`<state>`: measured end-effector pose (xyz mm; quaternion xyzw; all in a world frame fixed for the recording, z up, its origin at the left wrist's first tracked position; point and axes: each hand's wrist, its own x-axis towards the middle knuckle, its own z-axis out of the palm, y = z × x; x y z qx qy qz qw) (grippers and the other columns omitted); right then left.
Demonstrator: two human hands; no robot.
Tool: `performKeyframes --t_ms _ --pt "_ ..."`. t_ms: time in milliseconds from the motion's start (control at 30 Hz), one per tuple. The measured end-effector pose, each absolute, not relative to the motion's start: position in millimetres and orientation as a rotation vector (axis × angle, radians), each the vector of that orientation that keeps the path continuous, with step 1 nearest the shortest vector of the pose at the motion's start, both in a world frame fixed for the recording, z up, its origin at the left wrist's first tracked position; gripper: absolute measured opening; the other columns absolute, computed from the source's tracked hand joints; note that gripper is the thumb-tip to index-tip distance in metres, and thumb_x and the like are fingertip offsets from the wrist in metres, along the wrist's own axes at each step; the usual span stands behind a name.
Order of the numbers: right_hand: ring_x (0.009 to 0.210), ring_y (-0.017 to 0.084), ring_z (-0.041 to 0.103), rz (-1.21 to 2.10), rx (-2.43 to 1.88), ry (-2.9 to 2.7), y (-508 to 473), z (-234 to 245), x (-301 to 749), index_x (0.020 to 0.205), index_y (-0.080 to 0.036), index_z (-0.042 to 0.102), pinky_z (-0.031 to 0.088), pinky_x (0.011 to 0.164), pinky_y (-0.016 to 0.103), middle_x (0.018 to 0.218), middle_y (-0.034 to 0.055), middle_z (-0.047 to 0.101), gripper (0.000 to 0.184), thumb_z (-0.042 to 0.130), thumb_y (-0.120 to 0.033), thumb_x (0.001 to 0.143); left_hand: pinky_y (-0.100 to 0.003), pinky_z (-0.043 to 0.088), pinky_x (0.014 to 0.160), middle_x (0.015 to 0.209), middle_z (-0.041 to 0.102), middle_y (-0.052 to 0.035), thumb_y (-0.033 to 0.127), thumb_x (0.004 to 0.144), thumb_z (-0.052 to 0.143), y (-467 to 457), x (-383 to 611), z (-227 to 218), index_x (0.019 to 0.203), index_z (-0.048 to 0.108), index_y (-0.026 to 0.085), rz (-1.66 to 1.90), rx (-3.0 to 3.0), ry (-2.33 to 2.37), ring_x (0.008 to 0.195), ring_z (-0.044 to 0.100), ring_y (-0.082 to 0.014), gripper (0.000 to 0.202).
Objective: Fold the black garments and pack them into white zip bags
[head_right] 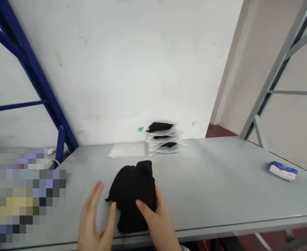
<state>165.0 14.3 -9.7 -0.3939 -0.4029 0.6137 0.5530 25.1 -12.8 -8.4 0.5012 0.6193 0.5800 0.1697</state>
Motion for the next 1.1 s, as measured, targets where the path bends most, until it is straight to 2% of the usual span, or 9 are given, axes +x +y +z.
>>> performKeyframes --t_ms 167,233,333,467,533,633,733,900,1100 --pt "0.103 0.025 0.063 1.708 -0.753 -1.091 5 -7 168 0.108 -0.025 0.065 0.046 0.093 0.037 0.107 0.0029 0.070 0.041 0.077 -0.032 0.069 -0.037 0.042 0.103 0.137 0.051 -0.0086 0.042 0.074 0.067 -19 38 -7 0.130 0.047 0.023 1.390 1.089 1.354 0.128 0.044 -0.0280 0.063" --pt "0.099 0.026 0.064 1.771 -0.720 -1.046 4 -7 170 0.106 -0.023 0.064 0.048 0.089 0.039 0.102 0.0048 0.071 0.046 0.080 -0.031 0.064 -0.035 0.050 0.092 0.121 0.064 -0.0097 0.041 0.064 0.076 -17 37 -4 0.120 0.056 0.021 1.392 0.903 1.240 0.114 0.057 -0.0294 0.063" --pt "0.101 0.027 0.063 1.653 -0.736 -0.970 4 -7 172 0.113 -0.025 0.057 0.050 0.086 0.039 0.107 0.0050 0.069 0.062 0.084 -0.028 0.057 -0.032 0.054 0.081 0.104 0.071 -0.0087 0.039 0.063 0.078 -14 33 3 0.110 0.062 0.020 1.353 0.792 1.107 0.098 0.066 -0.0275 0.054" --pt "0.103 0.030 0.062 1.596 -0.847 -0.998 2 -14 181 0.108 -0.023 0.062 0.048 0.092 0.044 0.107 0.0064 0.070 0.063 0.087 -0.031 0.051 -0.030 0.052 0.080 0.100 0.072 -0.0062 0.042 0.071 0.070 -8 26 21 0.107 0.065 0.022 1.135 1.124 1.073 0.093 0.066 -0.0242 0.042" --pt "0.102 0.032 0.063 1.602 -0.950 -0.963 1 -20 187 0.100 -0.021 0.067 0.048 0.092 0.046 0.103 0.0076 0.072 0.054 0.085 -0.038 0.053 -0.029 0.050 0.083 0.098 0.071 -0.0047 0.043 0.082 0.058 7 24 33 0.101 0.066 0.022 0.958 1.594 1.217 0.094 0.064 -0.0215 0.029" --pt "0.102 0.032 0.064 1.567 -1.125 -0.742 1 -26 193 0.103 -0.020 0.066 0.050 0.091 0.044 0.102 0.0073 0.072 0.056 0.082 -0.044 0.055 -0.037 0.046 0.088 0.097 0.068 -0.0077 0.036 0.093 0.042 51 24 43 0.091 0.066 0.019 0.481 2.464 1.650 0.095 0.061 -0.0227 0.030" --pt "0.100 0.031 0.065 1.590 -1.139 -0.507 5 -23 196 0.113 -0.019 0.060 0.054 0.085 0.041 0.104 0.0070 0.072 0.061 0.077 -0.049 0.062 -0.050 0.042 0.092 0.098 0.066 -0.0156 0.023 0.090 0.050 111 24 37 0.093 0.065 0.009 0.333 2.572 1.817 0.101 0.058 -0.0290 0.021" --pt "0.096 0.032 0.067 1.639 -1.087 -0.394 14 -19 199 0.102 -0.018 0.063 0.057 0.081 0.041 0.090 0.0071 0.075 0.051 0.075 -0.049 0.064 -0.043 0.050 0.085 0.119 0.057 -0.0080 0.033 0.088 0.056 184 18 16 0.117 0.054 0.017 0.240 2.621 1.880 0.102 0.059 -0.0208 0.033" --pt "0.106 0.031 0.063 1.502 -1.282 -0.480 20 -39 213 0.097 -0.021 0.066 0.054 0.090 0.040 0.101 0.0044 0.073 0.045 0.075 -0.050 0.064 -0.043 0.050 0.085 0.116 0.059 -0.0078 0.033 0.089 0.055 182 -7 28 0.113 0.056 0.016 0.233 2.610 1.778 0.099 0.060 -0.0199 0.030"
